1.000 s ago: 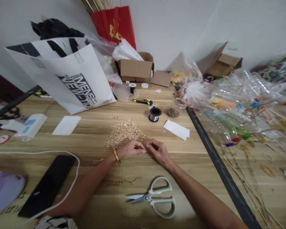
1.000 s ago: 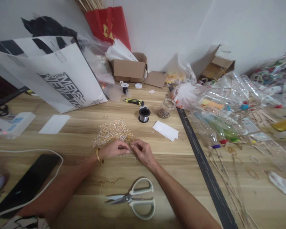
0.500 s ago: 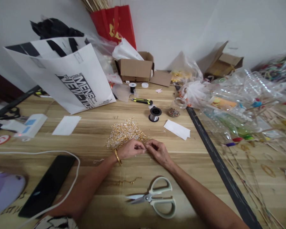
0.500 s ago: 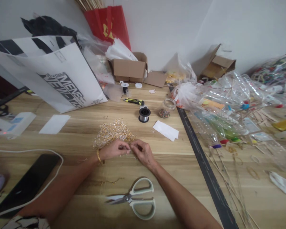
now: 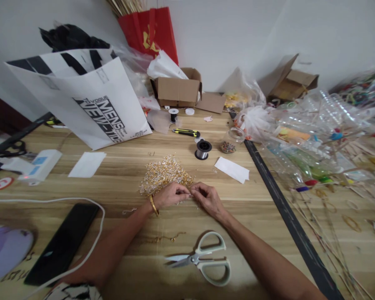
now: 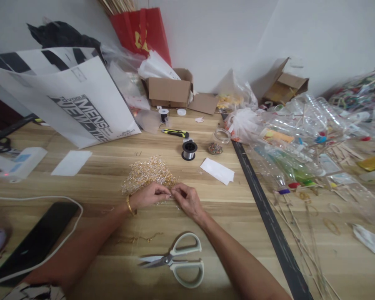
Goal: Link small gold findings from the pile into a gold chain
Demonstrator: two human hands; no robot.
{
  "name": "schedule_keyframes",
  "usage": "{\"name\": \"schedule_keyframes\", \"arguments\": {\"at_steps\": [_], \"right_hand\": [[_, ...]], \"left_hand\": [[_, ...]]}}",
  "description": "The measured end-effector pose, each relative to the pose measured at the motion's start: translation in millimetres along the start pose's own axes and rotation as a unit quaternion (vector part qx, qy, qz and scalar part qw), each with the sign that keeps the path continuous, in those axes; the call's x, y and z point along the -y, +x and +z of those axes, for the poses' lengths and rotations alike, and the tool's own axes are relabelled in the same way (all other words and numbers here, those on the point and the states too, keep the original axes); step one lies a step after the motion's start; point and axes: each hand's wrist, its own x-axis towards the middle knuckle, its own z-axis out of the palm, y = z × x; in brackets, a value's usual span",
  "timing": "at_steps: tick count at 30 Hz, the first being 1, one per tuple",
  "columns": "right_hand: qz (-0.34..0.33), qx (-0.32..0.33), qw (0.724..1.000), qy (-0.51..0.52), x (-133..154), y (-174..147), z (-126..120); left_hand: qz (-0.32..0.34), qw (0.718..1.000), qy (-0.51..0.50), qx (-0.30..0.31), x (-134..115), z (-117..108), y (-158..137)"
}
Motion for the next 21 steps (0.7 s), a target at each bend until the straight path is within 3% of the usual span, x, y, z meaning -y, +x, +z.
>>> {"name": "schedule_keyframes", "arguments": {"at_steps": [21], "right_hand": [[0.025,0.007,0.999,0.046,-2.9,-1.3,1.6]], "left_hand": [[-0.001,1.000,-0.005,0.007,-2.6,-0.7,-0.6]]}}
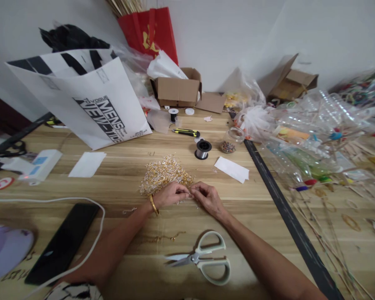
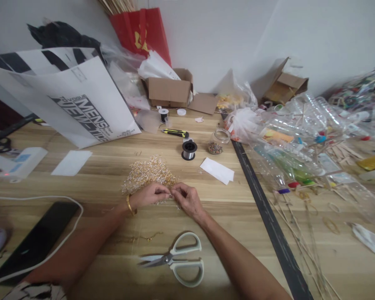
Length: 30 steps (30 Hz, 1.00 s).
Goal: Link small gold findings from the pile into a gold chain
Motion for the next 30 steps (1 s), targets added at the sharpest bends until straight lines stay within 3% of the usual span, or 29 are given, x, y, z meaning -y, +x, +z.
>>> {"name": "schedule_keyframes", "arguments": {"at_steps": [23,30], "right_hand": [[-0.008,-0.001,1.000,-0.008,0.6,0.3,-0.3],[-0.004,-0.007,1.000,-0.005,1.7,0.1,-0.8]], "left_hand": [[-0.014,0.999,-0.045,-0.018,-3.1,1.3,0.4],[-0.053,0.995,-0.079,-0.008,-4.4,-2.0,-0.4]]}}
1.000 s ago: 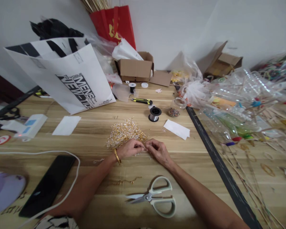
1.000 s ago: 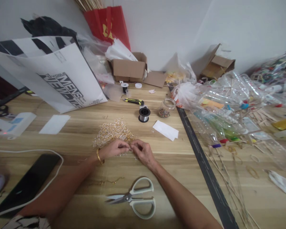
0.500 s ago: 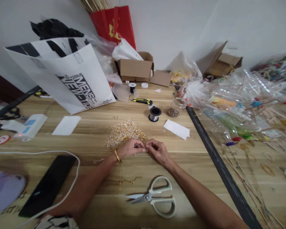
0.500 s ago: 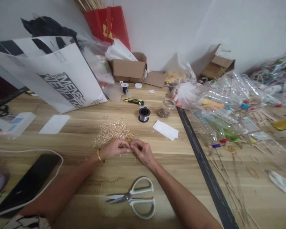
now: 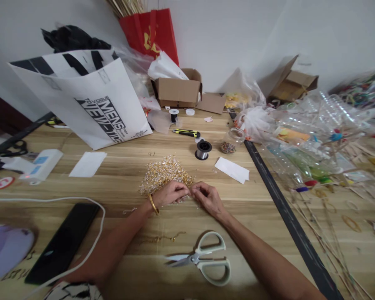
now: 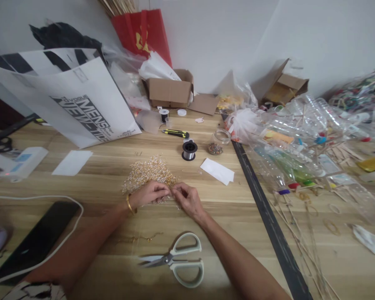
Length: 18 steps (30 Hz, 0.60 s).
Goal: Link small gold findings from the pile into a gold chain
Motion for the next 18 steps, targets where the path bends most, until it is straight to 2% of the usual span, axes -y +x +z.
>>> {"name": "schedule_keyframes", "arguments": {"at_steps": [8,18], "right_hand": [[-0.002,-0.001,1.000,0.007,1.7,0.6,-0.3],[0.001,0.005,1.000,0.019,0.9,-0.2,-0.5]], "left_hand": [[0.006,1.000,-0.007,0.000,3.2,1.2,0.2],[0.047,0.996,0.023,-0.067,-2.1,8.3,1.1]]}}
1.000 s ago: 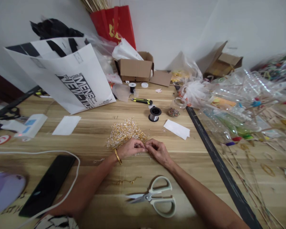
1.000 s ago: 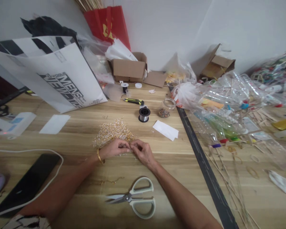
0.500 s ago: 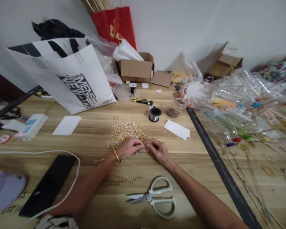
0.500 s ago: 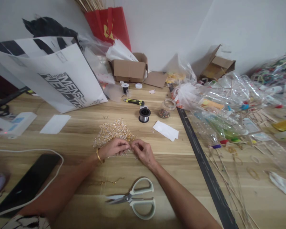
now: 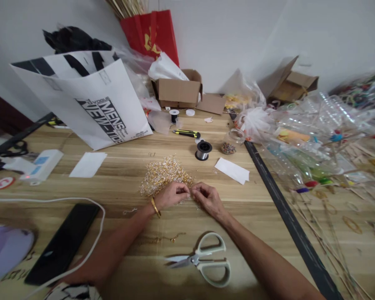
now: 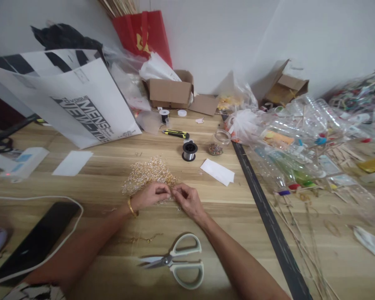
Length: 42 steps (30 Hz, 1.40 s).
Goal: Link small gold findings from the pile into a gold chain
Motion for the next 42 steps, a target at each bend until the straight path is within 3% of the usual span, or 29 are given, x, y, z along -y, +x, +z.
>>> {"name": "schedule_keyframes", "arguments": {"at_steps": [7,20,35,42], "right_hand": [[-0.003,-0.005,1.000,0.006,-0.5,0.2,1.2],[-0.009,0.003,1.000,-0.001,-0.6,-0.8,1.3],[0.014,-0.002,0.999,0.041,-0.4,-1.4,1.0],[-0.016,-0.016,1.000,0.019,1.0,-1.4,0.9]], "left_hand": [[-0.032,0.996,-0.071,-0.036,1.0,2.4,-0.3],[-0.070,0.990,-0.115,-0.039,-2.0,2.2,-2.7],[-0.061,0.966,-0.242,-0.062,-1.3,2.8,-1.4],[-0.063,0.960,-0.263,-0.070,-3.7,4.4,-2.5]]}}
